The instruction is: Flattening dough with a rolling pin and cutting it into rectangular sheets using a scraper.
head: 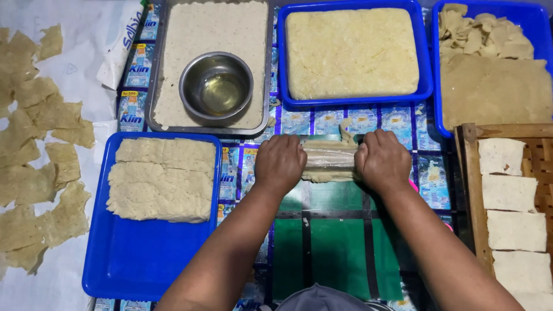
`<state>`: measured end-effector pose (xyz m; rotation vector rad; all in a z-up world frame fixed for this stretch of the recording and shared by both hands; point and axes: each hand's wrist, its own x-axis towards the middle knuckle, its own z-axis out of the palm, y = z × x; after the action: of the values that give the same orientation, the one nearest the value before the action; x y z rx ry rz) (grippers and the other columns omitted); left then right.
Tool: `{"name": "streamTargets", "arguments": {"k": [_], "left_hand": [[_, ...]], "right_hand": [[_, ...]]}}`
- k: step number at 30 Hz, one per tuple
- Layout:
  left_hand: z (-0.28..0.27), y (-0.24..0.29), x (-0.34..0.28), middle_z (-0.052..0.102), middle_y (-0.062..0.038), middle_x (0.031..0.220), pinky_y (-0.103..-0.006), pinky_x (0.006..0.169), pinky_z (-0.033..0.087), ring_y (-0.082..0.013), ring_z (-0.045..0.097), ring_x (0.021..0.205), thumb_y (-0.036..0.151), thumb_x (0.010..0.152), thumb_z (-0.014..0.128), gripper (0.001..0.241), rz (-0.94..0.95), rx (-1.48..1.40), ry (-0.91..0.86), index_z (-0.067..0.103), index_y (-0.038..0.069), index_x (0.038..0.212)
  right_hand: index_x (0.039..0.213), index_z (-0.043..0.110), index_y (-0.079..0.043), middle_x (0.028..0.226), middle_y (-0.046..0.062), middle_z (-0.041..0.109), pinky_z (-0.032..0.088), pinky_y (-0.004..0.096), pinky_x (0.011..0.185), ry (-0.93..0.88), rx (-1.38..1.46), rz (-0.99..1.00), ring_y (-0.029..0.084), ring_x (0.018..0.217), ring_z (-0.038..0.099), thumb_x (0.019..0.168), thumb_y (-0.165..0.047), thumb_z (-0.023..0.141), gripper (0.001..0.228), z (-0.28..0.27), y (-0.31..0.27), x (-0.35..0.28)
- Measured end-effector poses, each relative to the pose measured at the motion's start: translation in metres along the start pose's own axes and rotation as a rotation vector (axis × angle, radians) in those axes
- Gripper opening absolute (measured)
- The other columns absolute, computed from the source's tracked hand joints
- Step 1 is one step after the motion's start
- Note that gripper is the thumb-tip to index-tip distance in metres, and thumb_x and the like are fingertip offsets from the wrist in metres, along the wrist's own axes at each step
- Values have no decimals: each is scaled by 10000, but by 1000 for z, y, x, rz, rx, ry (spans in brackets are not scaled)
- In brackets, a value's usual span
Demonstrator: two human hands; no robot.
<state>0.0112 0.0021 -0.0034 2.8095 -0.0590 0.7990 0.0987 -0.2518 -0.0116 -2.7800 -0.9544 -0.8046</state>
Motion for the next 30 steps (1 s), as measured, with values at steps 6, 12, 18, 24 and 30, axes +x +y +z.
{"name": "streamTargets", "arguments": {"k": [6, 12, 18, 24, 30], "left_hand": [[-11, 3, 2, 564, -87, 790, -436, 686, 458, -327, 625, 805, 277, 901, 494, 188, 3, -1, -10, 586, 122, 847], [-10, 5, 3, 598, -96, 771, -452, 694, 448, -337, 632, 787, 280, 844, 532, 220, -67, 17, -81, 640, 94, 796], [-8, -2, 34, 556, -86, 974, -451, 745, 452, -324, 584, 931, 245, 902, 508, 254, -74, 10, -154, 591, 117, 1106], [-41, 14, 25, 522, -181, 1346, -468, 971, 398, -379, 503, 1294, 181, 936, 476, 432, -115, -34, -275, 522, 104, 1359], [-55, 28, -4, 529, -282, 1475, -519, 1138, 358, -417, 469, 1434, 205, 973, 449, 495, -102, -18, -281, 516, 3, 1420]], "right_hand": [[1115, 605, -120, 1204, 130, 556, 484, 465, 807, -255, 168, 203, 359, 1066, 588, 934, -347, 483, 315, -28, -13, 9], [1297, 622, -139, 1218, 157, 613, 504, 551, 909, -535, 381, 327, 425, 1144, 628, 1035, -406, 495, 395, -28, 9, 16], [1482, 532, -94, 1494, 236, 458, 306, 575, 1137, -399, 242, 293, 445, 1431, 408, 1017, -329, 460, 526, -7, 15, 35], [1666, 252, -162, 1697, 243, 230, 122, 638, 1225, -748, 300, 335, 386, 1587, 158, 988, -315, 329, 699, -35, 3, 35], [1623, 410, -71, 1642, 243, 409, 222, 581, 1213, -490, 163, 179, 353, 1533, 361, 1024, -306, 337, 647, -44, -8, -10]]}}
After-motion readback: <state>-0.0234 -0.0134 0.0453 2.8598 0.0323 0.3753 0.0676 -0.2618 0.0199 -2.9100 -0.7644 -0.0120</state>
